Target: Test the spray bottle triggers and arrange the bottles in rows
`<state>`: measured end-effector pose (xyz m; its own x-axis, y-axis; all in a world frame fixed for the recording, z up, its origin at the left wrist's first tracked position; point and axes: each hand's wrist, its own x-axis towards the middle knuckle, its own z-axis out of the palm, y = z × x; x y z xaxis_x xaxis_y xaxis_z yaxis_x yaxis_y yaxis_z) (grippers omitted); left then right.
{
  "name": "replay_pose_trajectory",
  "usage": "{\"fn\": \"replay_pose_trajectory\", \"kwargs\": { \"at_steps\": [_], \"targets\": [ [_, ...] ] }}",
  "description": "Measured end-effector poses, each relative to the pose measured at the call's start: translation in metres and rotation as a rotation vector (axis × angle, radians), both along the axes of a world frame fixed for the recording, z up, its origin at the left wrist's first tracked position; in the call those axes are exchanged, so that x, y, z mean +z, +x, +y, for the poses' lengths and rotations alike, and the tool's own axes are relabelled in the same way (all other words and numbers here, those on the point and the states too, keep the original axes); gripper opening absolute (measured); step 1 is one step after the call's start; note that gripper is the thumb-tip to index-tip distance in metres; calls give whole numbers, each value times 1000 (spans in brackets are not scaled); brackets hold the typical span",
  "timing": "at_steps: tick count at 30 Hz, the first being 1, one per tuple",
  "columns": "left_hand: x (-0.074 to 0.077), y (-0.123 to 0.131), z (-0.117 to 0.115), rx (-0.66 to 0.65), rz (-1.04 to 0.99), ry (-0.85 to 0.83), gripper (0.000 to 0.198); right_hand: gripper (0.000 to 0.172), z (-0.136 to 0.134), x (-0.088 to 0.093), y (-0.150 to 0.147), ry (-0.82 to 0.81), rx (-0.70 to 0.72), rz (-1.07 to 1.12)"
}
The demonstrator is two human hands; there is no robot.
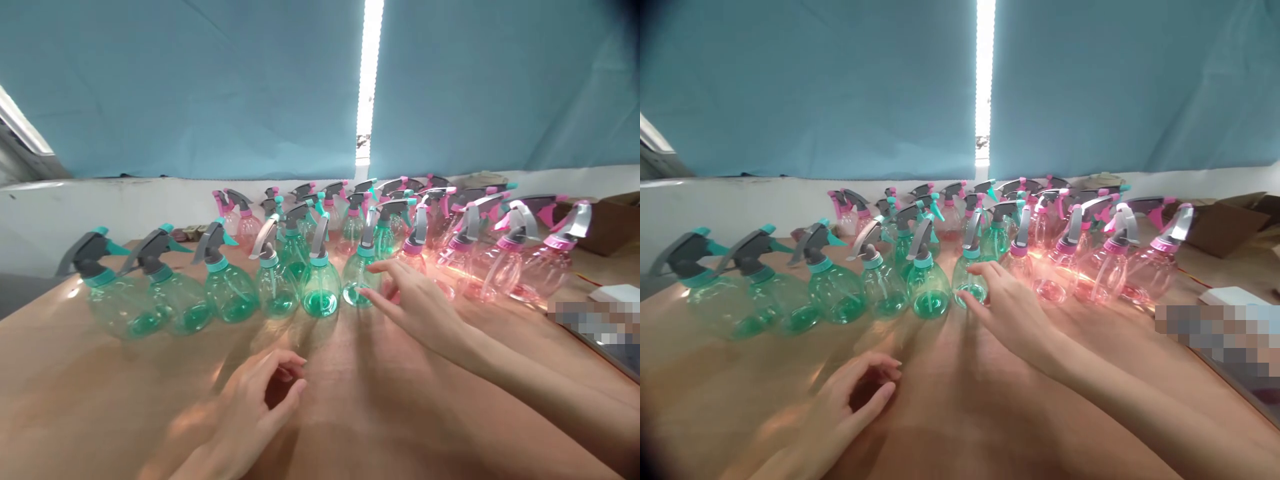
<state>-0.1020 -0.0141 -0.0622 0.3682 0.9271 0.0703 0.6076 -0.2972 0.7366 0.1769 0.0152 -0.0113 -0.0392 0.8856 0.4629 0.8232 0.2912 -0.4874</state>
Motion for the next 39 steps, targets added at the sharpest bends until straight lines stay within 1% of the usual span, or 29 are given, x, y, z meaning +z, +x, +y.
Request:
{"fn": "replay_pose_trajectory", "kwargs": {
  "at_steps": [2, 4, 6, 7, 9, 11, 13, 16, 19, 23, 27, 30, 36, 39],
  "targets": [
    [3, 3, 1, 68, -10, -29, 20, 37, 1, -7, 12, -3, -49, 42],
    [9, 10, 4, 141, -41, -59, 25, 50, 5, -14, 18, -30, -78, 70],
    [17, 22, 9, 165, -75, -104, 29, 63, 12, -19, 19, -51, -69, 80],
    [21, 30, 13, 140, -56, -139, 27, 68, 16, -21, 19, -56, -54, 85],
    [23, 46, 22, 69, -26, -147, 22, 74, 25, -23, 17, -63, -24, 109],
    [18, 60, 34, 46, -82, -85, 20, 80, 33, -22, 14, -92, -6, 152],
    [8, 70, 44, -3, -148, -93, 22, 84, 39, -19, 11, -144, -3, 201],
    [-4, 76, 55, -10, -193, -119, 27, 83, 45, -16, 7, -222, -20, 247],
    [-7, 76, 57, -6, -192, -121, 30, 78, 48, -16, 5, -249, -37, 240],
    [-7, 75, 56, -6, -192, -119, 31, 77, 47, -18, 6, -226, -69, 201],
    [-10, 75, 57, -11, -196, -97, 31, 75, 38, -19, 7, -222, -46, 182],
    [-10, 75, 57, -5, -198, -60, 27, 78, 26, -21, 9, -228, -28, 164],
    [-2, 76, 45, 55, -215, 68, 22, 78, -12, -23, 11, -242, -26, 150],
    [3, 84, 34, 32, -263, 122, 20, 76, -33, -21, 12, -275, -27, 122]
  ]
}}
